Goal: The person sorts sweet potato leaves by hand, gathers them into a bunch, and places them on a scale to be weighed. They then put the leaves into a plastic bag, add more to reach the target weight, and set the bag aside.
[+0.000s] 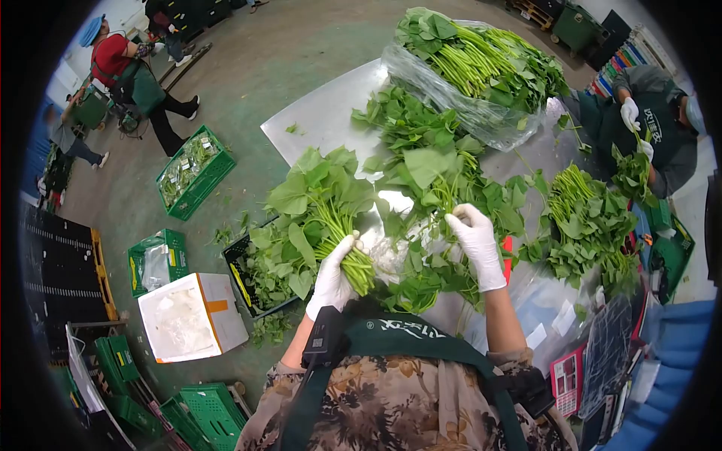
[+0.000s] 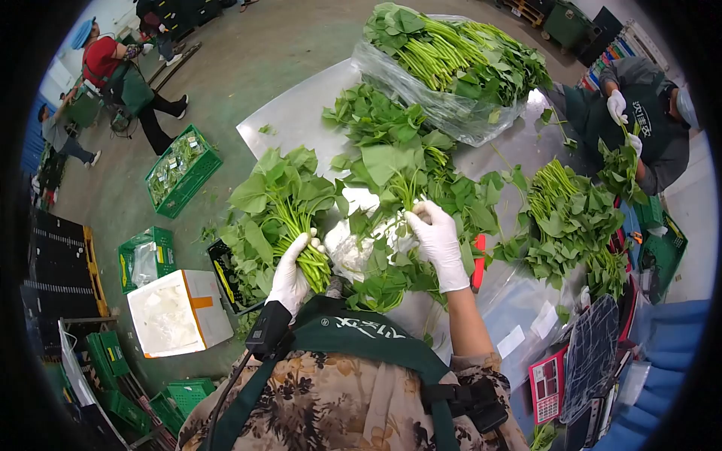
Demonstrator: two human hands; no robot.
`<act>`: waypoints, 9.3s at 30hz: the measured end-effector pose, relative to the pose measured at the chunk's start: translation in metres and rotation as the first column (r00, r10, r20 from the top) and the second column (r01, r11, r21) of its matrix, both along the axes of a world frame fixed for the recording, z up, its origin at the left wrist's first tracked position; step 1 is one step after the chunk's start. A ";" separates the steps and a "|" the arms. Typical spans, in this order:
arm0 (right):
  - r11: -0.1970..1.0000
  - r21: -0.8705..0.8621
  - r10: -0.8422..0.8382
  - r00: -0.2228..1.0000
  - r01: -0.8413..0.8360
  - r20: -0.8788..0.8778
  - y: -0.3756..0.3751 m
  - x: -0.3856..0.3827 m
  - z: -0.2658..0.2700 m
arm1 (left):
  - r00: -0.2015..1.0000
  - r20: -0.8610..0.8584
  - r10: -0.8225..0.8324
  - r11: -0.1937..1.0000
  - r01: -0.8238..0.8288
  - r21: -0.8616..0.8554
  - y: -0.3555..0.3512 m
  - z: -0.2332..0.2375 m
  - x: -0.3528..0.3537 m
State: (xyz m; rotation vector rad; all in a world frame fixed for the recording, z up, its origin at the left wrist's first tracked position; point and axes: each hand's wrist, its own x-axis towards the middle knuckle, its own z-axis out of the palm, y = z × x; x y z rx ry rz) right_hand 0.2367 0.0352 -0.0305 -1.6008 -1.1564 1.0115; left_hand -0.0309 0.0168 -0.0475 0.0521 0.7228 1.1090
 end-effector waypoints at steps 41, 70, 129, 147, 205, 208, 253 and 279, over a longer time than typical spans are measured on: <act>0.927 0.046 0.355 0.910 -0.372 0.212 -0.036 -0.078 0.075 | 0.956 0.211 -0.206 0.979 0.199 0.052 -0.009 0.020 0.026; 0.811 0.001 0.585 0.810 -0.585 0.045 0.000 -0.109 0.018 | 0.912 0.112 0.394 0.852 -0.408 0.328 0.018 0.040 -0.085; 0.968 0.095 0.083 0.654 -0.232 0.752 -0.013 -0.026 0.043 | 0.940 0.340 -0.006 0.981 -0.060 0.185 0.007 0.030 0.000; 0.952 0.033 0.290 0.857 -0.305 -0.426 -0.025 -0.056 0.050 | 0.996 0.087 -0.018 0.993 0.008 0.117 0.006 0.018 0.007; 0.674 0.210 0.479 0.636 -0.708 0.605 -0.041 -0.077 0.107 | 0.862 -0.353 -0.364 0.895 0.428 0.123 -0.001 0.054 0.002; 0.369 0.189 0.404 0.340 -0.910 0.849 -0.037 -0.080 0.143 | 0.619 -0.465 -0.633 0.567 0.780 0.266 0.020 0.067 -0.015; 0.828 0.561 -0.173 0.953 0.004 0.249 -0.147 0.081 0.098 | 0.770 -0.637 -0.037 0.280 0.620 0.733 0.034 0.200 0.115; 0.862 0.506 -0.261 0.865 0.009 0.429 -0.140 0.043 0.098 | 0.719 -0.633 -0.286 0.413 0.689 0.595 0.081 0.113 0.143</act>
